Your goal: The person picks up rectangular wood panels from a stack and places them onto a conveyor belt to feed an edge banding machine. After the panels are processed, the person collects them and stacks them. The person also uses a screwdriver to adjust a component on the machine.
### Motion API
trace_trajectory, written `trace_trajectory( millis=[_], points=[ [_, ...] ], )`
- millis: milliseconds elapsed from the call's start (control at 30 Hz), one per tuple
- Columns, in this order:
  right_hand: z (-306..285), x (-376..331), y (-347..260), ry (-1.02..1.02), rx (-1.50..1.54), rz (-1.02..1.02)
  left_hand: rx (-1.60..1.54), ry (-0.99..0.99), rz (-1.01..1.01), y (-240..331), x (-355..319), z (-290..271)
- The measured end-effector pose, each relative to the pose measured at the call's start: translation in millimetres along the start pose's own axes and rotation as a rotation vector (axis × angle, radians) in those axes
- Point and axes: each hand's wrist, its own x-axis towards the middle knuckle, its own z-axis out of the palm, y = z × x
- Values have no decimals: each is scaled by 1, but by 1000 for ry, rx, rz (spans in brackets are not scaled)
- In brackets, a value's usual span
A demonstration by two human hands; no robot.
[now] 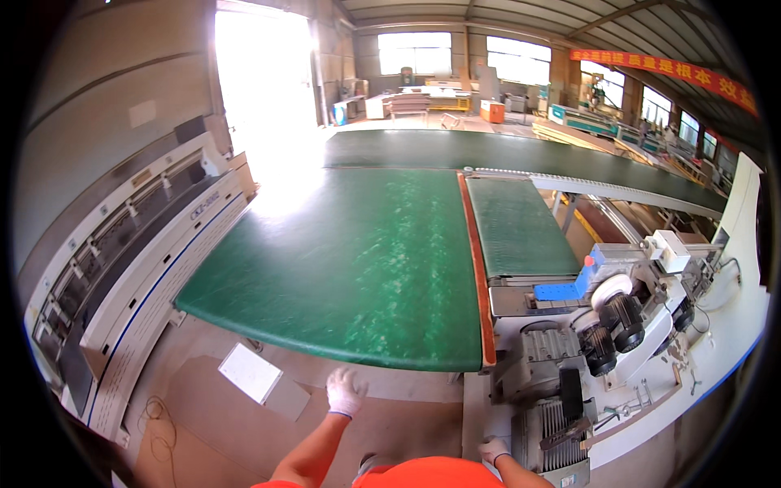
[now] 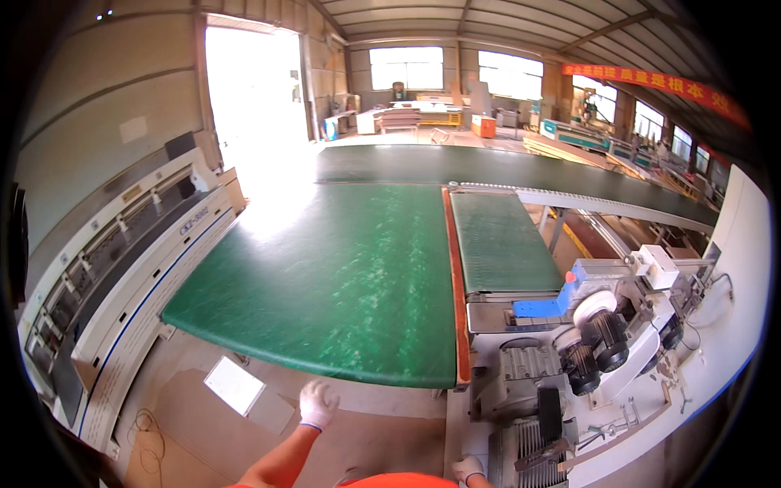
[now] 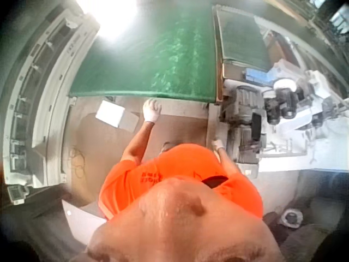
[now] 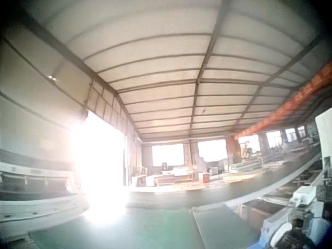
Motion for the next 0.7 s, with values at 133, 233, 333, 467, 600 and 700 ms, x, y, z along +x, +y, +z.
trace_trajectory(
  millis=[133, 233, 333, 467, 600, 700],
  points=[
    [7, -2, 4, 129, 433, 103, 10, -54, -61, -8, 78, 30],
    [-14, -7, -55, 93, 306, 100, 73, -115, -50, -21, 103, 64],
    [-40, -4, -134, 278, 130, 75, 101, -129, 6, -33, 134, 92],
    [-59, 32, -201, 664, 151, -87, 21, -228, 30, -25, 186, 105],
    [-98, 57, -267, 994, 98, -422, 0, -279, 93, -35, 234, 123],
    [-129, 62, -299, 1117, -117, -583, -5, -278, 147, -46, 257, 138]
  ],
)
